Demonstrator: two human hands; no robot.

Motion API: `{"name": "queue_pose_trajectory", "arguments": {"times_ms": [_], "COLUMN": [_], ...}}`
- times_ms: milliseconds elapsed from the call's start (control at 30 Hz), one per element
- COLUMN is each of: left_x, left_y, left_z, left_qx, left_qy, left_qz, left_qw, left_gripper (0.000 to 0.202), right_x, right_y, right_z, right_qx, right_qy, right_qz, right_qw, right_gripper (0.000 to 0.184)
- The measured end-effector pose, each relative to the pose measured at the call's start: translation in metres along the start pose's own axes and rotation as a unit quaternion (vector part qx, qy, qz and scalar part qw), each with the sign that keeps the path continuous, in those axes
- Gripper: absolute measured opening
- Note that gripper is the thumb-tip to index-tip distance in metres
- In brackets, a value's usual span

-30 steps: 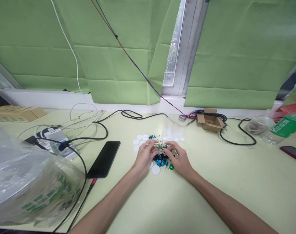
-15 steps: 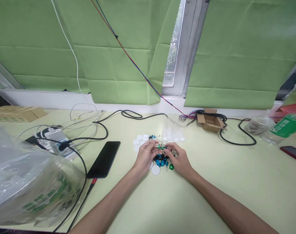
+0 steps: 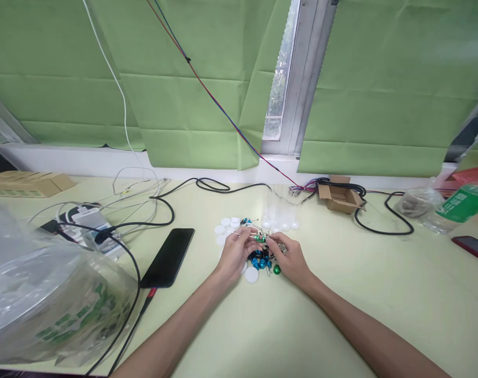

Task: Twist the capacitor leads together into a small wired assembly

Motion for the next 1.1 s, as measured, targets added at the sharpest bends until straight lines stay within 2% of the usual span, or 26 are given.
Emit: {"name": "queue_pose_trajectory", "arguments": {"times_ms": [367, 767, 1100], "left_x": [0.0013, 0.0033, 0.0016], "left_y": [0.0023, 0.0001, 0.0000], "left_z": [-0.0021, -0.0010, -0.0001], "left_qx": [-0.007, 0.018, 0.011], "left_qy": [-0.002, 0.002, 0.002], "left_qz": [0.008, -0.012, -0.005], "left_qw": [1.000, 1.000, 1.000], "left_gripper": [0.022, 0.020, 0.020], "right_x": [-0.0031, -0.0041, 0.0001], "right_y": [-0.0012, -0.0005, 0.0004], "right_z": [0.0005, -0.0014, -0.0021], "right_qx": [0.001, 0.003, -0.002], "right_qy": [0.000, -0.023, 0.001], "right_qz": [-0.002, 0.018, 0.020], "right_qw": [1.000, 1.000, 1.000], "right_gripper": [0.034, 0.022, 0.018]}}
Point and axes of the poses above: each hand's wrist, its own z-axis towards the middle knuckle, its own y-axis out of the palm, x = y × z, the point moved 5 cm from there along z, towards the middle knuckle, and after that the axes turned 10 degrees about -y, right-handed, at the moved point
